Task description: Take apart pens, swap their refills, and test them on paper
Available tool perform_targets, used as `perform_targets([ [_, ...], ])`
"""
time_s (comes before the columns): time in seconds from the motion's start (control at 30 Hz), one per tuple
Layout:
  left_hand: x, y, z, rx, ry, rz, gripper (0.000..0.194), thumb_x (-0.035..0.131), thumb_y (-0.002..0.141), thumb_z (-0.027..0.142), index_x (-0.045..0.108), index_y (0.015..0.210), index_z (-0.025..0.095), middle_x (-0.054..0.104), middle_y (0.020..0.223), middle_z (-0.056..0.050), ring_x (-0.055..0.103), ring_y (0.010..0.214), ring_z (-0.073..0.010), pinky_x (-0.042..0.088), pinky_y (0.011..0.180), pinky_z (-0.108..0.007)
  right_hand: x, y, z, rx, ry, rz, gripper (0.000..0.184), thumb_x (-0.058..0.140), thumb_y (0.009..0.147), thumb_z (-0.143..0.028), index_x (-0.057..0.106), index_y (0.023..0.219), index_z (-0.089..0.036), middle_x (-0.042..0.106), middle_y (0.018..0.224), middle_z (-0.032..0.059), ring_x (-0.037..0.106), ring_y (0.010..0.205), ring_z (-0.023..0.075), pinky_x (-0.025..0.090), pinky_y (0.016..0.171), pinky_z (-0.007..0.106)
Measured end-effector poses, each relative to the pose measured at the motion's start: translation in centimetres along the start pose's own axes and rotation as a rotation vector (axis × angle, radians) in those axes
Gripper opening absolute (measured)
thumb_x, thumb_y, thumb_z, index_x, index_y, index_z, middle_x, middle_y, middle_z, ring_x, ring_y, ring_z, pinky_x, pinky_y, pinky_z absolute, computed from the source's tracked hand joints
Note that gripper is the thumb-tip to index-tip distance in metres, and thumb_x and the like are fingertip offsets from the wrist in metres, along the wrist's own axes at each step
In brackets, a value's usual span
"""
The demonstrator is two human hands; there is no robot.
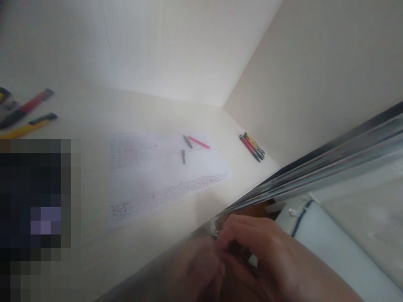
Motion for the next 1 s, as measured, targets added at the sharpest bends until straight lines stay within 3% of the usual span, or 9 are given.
perform_targets([
  [0.1, -1.1, -0.6, 1.3, 0.045, 0.057, 0.161, 0.033, 0.061, 0.094, 0.05, 0.069, 0.095, 0.018, 0.066, 0.091, -0.007, 0.059, 0.082, -0.0172, 0.047, 0.069, -0.024, 1.0, 0.7, -0.5, -0.007, 0.006, -0.149, 0.013, 0.066, 0.088, -0.015, 0.071, 0.095, -0.025, 0.072, 0.089, 0.0033, 0.067, 0.075, 0.0162, 0.054, 0.064, 0.023],
  [0.2, -1.6, -0.9, 2.2, 0.105, 0.126, 0.297, 0.038, 0.056, 0.095, 0.052, 0.068, 0.081, 0.019, 0.065, 0.078, -0.007, 0.059, 0.075, -0.0181, 0.047, 0.067, -0.026, 0.5, 1.3, -0.4, -0.036, 0.062, -0.108, 0.011, 0.067, 0.088, -0.016, 0.071, 0.093, -0.025, 0.072, 0.09, 0.0054, 0.067, 0.077, 0.0186, 0.054, 0.064, 0.027],
  [0.33, -0.7, -0.4, 1.6, 0.135, 0.065, 0.333, 0.049, 0.046, 0.098, 0.057, 0.063, 0.074, 0.019, 0.056, 0.057, -0.003, 0.053, 0.056, -0.0149, 0.046, 0.06, -0.026, -0.5, 0.8, 1.1, -0.059, 0.353, 0.02, 0.018, 0.064, 0.094, -0.021, 0.075, 0.105, -0.028, 0.072, 0.081, 0.0052, 0.067, 0.07, 0.0185, 0.052, 0.06, 0.029],
  [0.5, 0.3, -0.2, 0.8, 0.181, -0.164, 0.368, 0.042, 0.051, 0.097, 0.056, 0.063, 0.083, 0.018, 0.054, 0.056, 0.0, 0.047, 0.047, -0.0104, 0.038, 0.048, -0.021, -0.4, 0.0, 3.1, -0.175, 0.741, 0.093, 0.023, 0.058, 0.099, -0.031, 0.076, 0.114, -0.028, 0.068, 0.065, 0.002, 0.057, 0.047, 0.0115, 0.046, 0.056, 0.028],
  [0.7, 0.3, -0.7, 1.1, 0.154, -0.127, 0.419, 0.04, 0.053, 0.097, 0.053, 0.062, 0.081, 0.017, 0.054, 0.058, 0.0, 0.046, 0.05, -0.0098, 0.038, 0.05, -0.021, 1.1, 0.7, 3.4, -0.134, 0.76, 0.032, 0.025, 0.058, 0.099, -0.035, 0.077, 0.109, -0.023, 0.065, 0.06, 0.0024, 0.054, 0.051, 0.0127, 0.043, 0.054, 0.027],
  [1.0, 0.2, -0.2, 0.6, 0.177, -0.2, 0.401, 0.047, 0.05, 0.095, 0.062, 0.06, 0.079, 0.018, 0.051, 0.057, 0.0, 0.043, 0.049, -0.0104, 0.034, 0.048, -0.023, 1.1, 1.0, 3.0, -0.122, 0.699, 0.01, 0.025, 0.058, 0.099, -0.033, 0.078, 0.105, -0.019, 0.066, 0.063, 0.0041, 0.058, 0.053, 0.0139, 0.045, 0.056, 0.028],
])
Point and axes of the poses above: each hand's wrist, its own y-axis towards the middle knuckle, its own x-axis out of the palm, z = x × y, the point moved 7 cm from there along y, towards the middle knuckle
